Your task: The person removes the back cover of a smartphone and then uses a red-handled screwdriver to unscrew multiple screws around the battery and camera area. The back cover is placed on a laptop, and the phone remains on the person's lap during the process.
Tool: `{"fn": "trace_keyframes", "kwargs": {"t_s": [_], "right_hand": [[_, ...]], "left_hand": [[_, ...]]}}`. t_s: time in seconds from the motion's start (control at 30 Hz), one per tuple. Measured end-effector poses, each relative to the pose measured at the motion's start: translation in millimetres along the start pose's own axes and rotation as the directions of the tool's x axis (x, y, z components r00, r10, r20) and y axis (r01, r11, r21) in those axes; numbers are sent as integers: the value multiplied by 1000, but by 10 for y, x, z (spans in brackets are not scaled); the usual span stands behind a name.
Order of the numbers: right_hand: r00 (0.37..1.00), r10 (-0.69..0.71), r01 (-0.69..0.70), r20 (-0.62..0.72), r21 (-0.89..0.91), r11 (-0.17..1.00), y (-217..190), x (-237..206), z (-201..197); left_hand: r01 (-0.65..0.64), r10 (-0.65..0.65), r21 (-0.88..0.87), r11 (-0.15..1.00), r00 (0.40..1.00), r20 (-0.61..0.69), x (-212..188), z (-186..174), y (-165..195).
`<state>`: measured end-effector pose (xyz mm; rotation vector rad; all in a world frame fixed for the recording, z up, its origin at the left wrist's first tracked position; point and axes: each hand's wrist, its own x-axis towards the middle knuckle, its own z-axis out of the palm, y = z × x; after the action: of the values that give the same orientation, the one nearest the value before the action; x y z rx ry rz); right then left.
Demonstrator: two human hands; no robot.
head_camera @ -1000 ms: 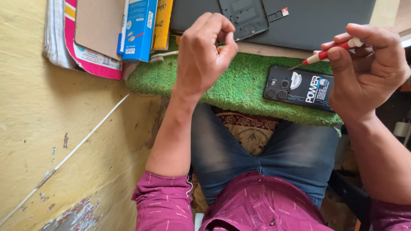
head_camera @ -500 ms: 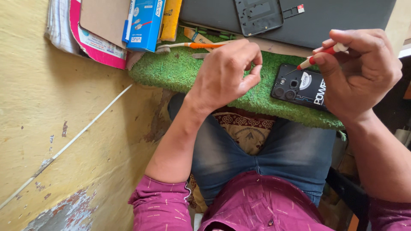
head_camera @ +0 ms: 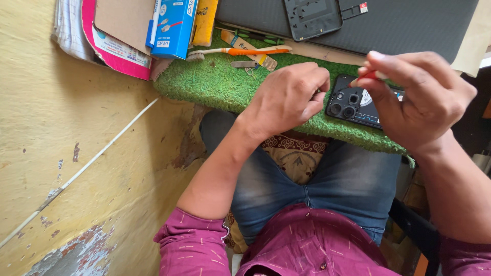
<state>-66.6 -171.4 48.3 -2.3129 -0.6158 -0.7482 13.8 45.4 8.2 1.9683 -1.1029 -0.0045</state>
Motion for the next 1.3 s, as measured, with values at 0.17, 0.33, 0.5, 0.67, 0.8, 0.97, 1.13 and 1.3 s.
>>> {"fn": "trace_keyframes", "kwargs": {"t_s": [0.17, 0.33, 0.5, 0.67, 0.8, 0.97, 1.13, 1.3], "right_hand": [[997, 35, -41, 76, 75, 996, -108, 100, -10], [992, 125, -124, 12, -11, 992, -118, 132, 27], [979, 184, -196, 83, 179, 964, -119, 203, 1], [995, 69, -75, 77, 80, 994, -152, 254, 6], [986, 165, -167, -27, -66, 984, -190, 229, 42], [995, 92, -98, 44, 147, 984, -169, 233, -21], [991, 127, -129, 30, 93, 987, -184, 216, 26], [992, 122, -126, 33, 152, 980, -183, 235, 0]], "left_hand": [[-15, 16, 10, 1000, 1000, -27, -23, 71, -22], [2, -2, -6, 1000, 999, -35, -33, 101, -33], [-5, 4, -10, 1000, 999, -54, 1, 129, -30], [-25, 25, -4, 1000, 995, -98, 18, 199, -8], [-13, 15, 21, 1000, 995, -99, 41, 231, -2], [8, -9, -22, 1000, 999, -45, 77, 187, -28], [19, -17, -72, 997, 1000, 21, 89, 142, -59], [-21, 20, -55, 998, 1000, -20, 98, 166, -68]]}}
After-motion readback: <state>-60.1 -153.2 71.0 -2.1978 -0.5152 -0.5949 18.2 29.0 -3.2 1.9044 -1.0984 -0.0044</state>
